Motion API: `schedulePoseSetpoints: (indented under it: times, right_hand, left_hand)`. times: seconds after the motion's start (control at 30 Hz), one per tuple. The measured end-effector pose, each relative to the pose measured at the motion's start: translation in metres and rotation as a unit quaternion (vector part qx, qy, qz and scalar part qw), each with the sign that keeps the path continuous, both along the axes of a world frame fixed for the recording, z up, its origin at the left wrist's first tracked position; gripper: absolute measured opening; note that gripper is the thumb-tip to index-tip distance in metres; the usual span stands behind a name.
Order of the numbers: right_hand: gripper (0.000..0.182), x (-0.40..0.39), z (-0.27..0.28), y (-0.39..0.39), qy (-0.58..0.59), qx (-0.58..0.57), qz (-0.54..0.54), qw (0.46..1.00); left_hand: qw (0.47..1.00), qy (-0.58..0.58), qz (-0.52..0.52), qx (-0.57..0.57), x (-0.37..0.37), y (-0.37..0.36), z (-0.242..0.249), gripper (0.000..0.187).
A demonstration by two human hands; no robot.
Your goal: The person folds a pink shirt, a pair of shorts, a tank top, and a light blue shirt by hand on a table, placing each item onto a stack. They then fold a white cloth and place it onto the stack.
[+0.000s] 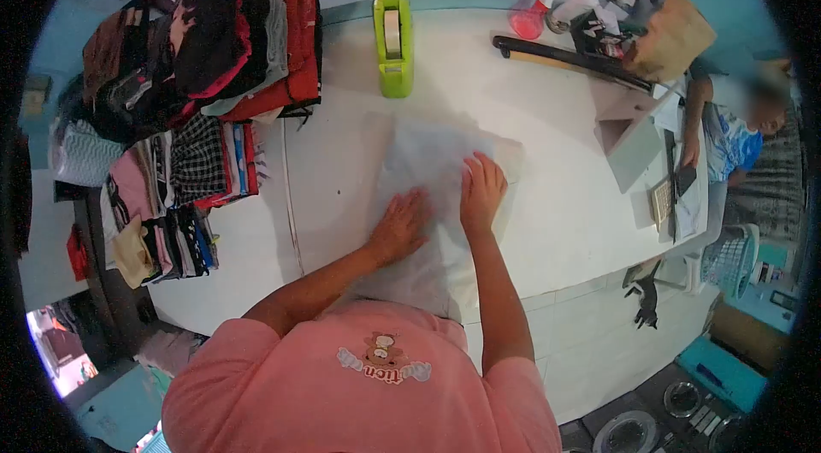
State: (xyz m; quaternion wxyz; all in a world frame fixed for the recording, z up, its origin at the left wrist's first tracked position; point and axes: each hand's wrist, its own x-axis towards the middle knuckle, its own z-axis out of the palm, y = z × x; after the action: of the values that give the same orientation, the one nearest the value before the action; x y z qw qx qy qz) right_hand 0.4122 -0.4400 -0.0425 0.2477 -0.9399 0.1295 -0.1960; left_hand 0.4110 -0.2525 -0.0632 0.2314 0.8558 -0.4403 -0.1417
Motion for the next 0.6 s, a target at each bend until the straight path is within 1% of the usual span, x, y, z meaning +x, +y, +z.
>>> schedulePoseSetpoints:
  times: [0.03, 0.1, 0.17, 0.2, 0.27, 0.33, 0.4, 0.43, 0.47, 0.53, 0.6]
  right_hand:
    - [0.024, 0.025, 0.009, 0.002, -0.007, 0.002, 0.021, 1.0]
    - [0.022, 0.065, 0.014, 0.012, -0.011, 0.007, 0.048, 0.999]
    - [0.025, 0.09, 0.013, 0.02, -0.036, -0.015, 0.13, 0.991]
    - [0.025, 0.094, 0.013, 0.026, -0.034, -0.016, 0.133, 0.99]
    - [0.029, 0.095, 0.011, 0.04, -0.02, -0.02, 0.185, 0.982]
    - [0.032, 0.082, 0.003, 0.052, 0.011, -0.03, 0.199, 0.979]
    - [0.033, 0.066, -0.008, 0.059, 0.02, -0.089, 0.238, 0.967]
    - [0.041, 0.062, -0.013, 0.059, 0.076, -0.113, 0.257, 0.957]
    - [0.041, 0.062, -0.02, 0.057, 0.08, -0.112, 0.255, 0.957]
    - [0.05, 0.068, -0.031, 0.056, 0.134, -0.137, 0.257, 0.947]
    - [0.051, 0.076, -0.041, 0.055, 0.14, -0.118, 0.253, 0.95]
  left_hand:
    - [1.0, 0.002, 0.007, 0.001, -0.001, -0.001, -0.001, 0.06]
    - [1.0, -0.002, -0.026, -0.001, -0.004, -0.001, -0.003, 0.06]
    - [1.0, -0.009, -0.019, -0.002, -0.004, -0.002, -0.009, 0.059]
    - [1.0, -0.019, -0.016, -0.004, -0.003, -0.004, -0.011, 0.059]
    - [1.0, -0.023, -0.012, -0.001, -0.003, -0.004, -0.014, 0.058]
    - [1.0, -0.022, -0.011, 0.003, -0.007, -0.002, -0.018, 0.058]
    - [0.998, 0.042, -0.019, 0.033, -0.007, -0.003, -0.021, 0.057]
    - [0.998, 0.045, -0.02, 0.033, -0.006, -0.004, -0.02, 0.057]
    - [0.998, 0.048, -0.015, 0.027, -0.006, -0.005, -0.018, 0.058]
    - [0.998, 0.053, -0.018, 0.023, -0.005, -0.005, -0.013, 0.058]
    - [0.998, 0.056, -0.004, 0.024, -0.003, -0.007, -0.007, 0.06]
